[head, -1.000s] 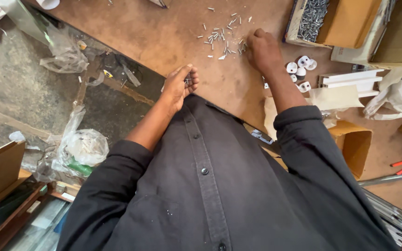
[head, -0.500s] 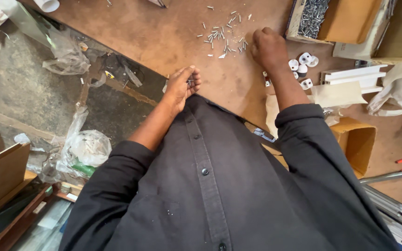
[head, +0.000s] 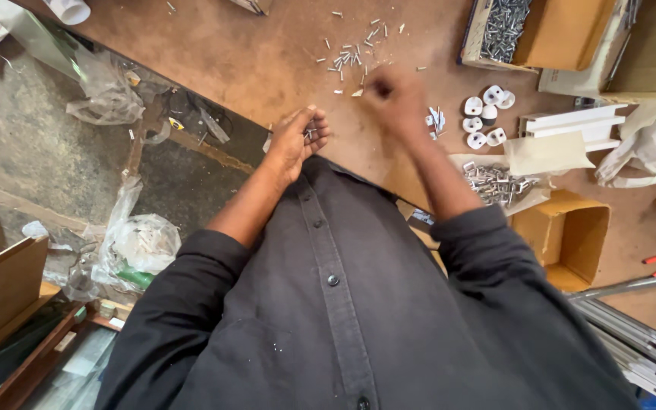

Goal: The person picks up loose screws scattered on a workbench and drops them into a wooden box filled with screws, gathering small handfuls from the tabletop and from paper sheets beside the box. They continue collecting the scattered screws across the bench throughout the clip.

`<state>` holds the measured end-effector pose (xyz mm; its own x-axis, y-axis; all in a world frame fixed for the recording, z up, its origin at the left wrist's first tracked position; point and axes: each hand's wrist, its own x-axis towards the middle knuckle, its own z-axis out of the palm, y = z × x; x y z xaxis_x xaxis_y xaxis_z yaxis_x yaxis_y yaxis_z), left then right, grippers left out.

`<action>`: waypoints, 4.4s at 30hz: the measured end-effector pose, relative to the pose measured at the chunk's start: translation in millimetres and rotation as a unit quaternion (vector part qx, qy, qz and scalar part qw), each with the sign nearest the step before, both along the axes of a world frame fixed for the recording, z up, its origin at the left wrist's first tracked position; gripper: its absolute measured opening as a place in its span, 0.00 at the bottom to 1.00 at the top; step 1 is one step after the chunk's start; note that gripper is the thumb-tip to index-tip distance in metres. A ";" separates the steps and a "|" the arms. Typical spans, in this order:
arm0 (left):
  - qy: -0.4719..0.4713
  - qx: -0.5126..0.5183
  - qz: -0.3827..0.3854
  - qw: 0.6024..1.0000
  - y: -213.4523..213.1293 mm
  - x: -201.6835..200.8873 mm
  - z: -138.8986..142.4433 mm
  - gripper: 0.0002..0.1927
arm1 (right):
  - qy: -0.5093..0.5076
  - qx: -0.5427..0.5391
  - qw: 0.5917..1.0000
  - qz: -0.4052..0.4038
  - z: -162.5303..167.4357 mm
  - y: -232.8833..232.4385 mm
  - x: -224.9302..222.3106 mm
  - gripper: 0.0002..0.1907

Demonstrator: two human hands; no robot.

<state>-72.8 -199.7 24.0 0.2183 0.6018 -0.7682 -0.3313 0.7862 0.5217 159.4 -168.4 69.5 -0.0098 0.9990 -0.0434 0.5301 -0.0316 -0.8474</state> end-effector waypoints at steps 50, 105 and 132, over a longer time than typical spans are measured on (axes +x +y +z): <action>0.000 0.013 0.054 0.998 -9.6 -23.0 -16.1 0.12 | 0.035 0.004 0.997 -0.075 -33.4 29.4 48.0 0.05; 0.016 0.004 0.042 0.999 -5.4 -24.1 -12.2 0.12 | -0.243 0.067 0.967 0.012 -28.1 35.2 16.2 0.01; 0.003 0.003 0.024 1.000 -7.1 -24.9 -12.1 0.12 | 0.002 -0.019 0.993 -0.120 -51.8 -9.1 59.1 0.08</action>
